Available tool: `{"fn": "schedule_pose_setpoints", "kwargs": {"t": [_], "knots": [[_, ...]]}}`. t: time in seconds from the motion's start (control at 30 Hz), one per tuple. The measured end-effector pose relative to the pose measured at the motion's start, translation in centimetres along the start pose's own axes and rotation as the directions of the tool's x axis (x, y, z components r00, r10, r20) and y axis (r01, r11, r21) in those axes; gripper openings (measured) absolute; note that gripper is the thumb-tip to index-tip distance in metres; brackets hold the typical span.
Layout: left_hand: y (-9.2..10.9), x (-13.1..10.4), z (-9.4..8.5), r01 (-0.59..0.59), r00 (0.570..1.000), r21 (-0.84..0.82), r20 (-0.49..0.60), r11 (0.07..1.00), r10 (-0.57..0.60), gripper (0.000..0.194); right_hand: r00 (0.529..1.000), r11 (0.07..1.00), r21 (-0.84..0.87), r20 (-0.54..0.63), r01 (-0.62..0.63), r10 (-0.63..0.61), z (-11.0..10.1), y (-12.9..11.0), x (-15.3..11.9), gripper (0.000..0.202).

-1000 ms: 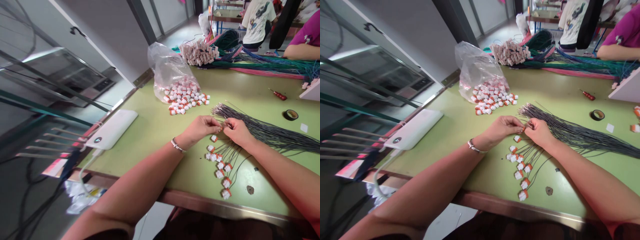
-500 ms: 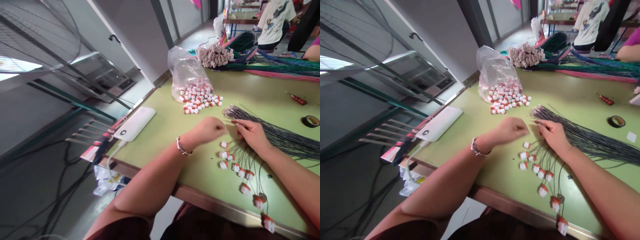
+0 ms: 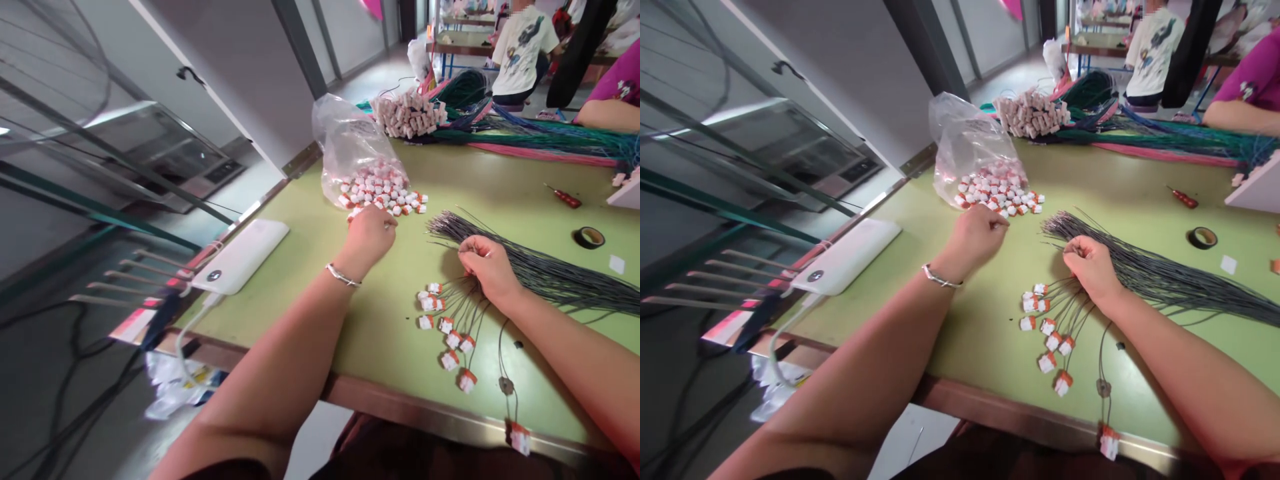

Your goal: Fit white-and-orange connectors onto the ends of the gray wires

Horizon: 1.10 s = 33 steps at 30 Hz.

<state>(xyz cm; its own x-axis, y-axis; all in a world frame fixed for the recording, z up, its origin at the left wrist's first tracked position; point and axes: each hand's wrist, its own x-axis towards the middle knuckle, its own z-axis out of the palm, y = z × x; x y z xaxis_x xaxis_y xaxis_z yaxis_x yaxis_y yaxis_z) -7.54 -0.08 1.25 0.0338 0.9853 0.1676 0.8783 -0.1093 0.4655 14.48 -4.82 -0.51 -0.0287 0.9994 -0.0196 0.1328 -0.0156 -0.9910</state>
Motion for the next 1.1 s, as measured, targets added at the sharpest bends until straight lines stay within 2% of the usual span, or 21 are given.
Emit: {"fn": "schedule_pose_setpoints", "kwargs": {"t": [0.07, 0.1, 0.17, 0.23, 0.3, 0.43, 0.53, 0.77, 0.9, 1.0, 1.1], "knots": [[1.0, -0.7, -0.3, 0.097, 0.994, -0.298, 0.085, 0.950, -0.075, 0.015, 0.999, 0.999, -0.017, -0.014, 0.033, -0.034, 0.1, 0.2, 0.1, 0.008], [1.6, -1.1, -0.4, 0.168, 0.980, -0.451, 0.173, 0.876, -0.099, 0.012, 0.999, 0.998, -0.032, -0.010, 0.046, -0.046, 0.1, 0.2, 0.1, 0.009], [2.5, -1.9, -0.3, 0.319, 0.929, -0.675, 0.363, 0.666, -0.076, 0.010, 0.997, 0.995, -0.064, 0.001, 0.072, -0.072, 0.2, 0.1, 0.0, 0.010], [3.1, -2.5, 0.1, 0.436, 0.872, -0.767, 0.489, 0.471, -0.011, 0.008, 0.995, 0.991, -0.093, 0.017, 0.098, -0.096, 0.3, -0.2, -0.1, 0.011], [3.4, -2.7, 0.6, 0.516, 0.832, -0.791, 0.554, 0.330, 0.027, 0.009, 0.993, 0.987, -0.115, 0.037, 0.116, -0.113, 0.4, -0.5, -0.3, 0.013], [3.5, -2.6, 1.6, 0.596, 0.788, -0.784, 0.613, 0.173, 0.061, 0.013, 0.990, 0.985, -0.114, 0.062, 0.129, -0.123, 0.5, -0.7, -0.4, 0.016], [3.5, -2.5, 1.8, 0.612, 0.778, -0.779, 0.624, 0.137, 0.077, 0.014, 0.988, 0.978, -0.146, 0.057, 0.147, -0.140, 0.7, -0.7, -0.5, 0.014], [3.5, -2.7, 1.7, 0.631, 0.748, -0.756, 0.652, 0.173, 0.123, 0.021, 0.979, 0.938, -0.283, 0.062, 0.202, -0.192, 0.7, -0.5, -0.7, 0.011], [3.6, -2.7, 1.6, 0.631, 0.749, -0.757, 0.651, 0.171, 0.120, 0.024, 0.981, 0.906, -0.378, 0.062, 0.192, -0.182, 0.6, -0.3, -0.7, 0.010], [3.6, -2.7, 1.4, 0.626, 0.756, -0.761, 0.646, 0.171, 0.106, 0.020, 0.981, 0.888, -0.418, 0.045, 0.190, -0.188, 0.5, -0.1, -0.7, 0.010], [3.5, -2.8, 1.3, 0.623, 0.763, -0.763, 0.641, 0.171, 0.079, 0.007, 0.976, 0.860, -0.466, 0.037, 0.206, -0.214, 0.5, -0.1, -0.6, 0.010]]}}
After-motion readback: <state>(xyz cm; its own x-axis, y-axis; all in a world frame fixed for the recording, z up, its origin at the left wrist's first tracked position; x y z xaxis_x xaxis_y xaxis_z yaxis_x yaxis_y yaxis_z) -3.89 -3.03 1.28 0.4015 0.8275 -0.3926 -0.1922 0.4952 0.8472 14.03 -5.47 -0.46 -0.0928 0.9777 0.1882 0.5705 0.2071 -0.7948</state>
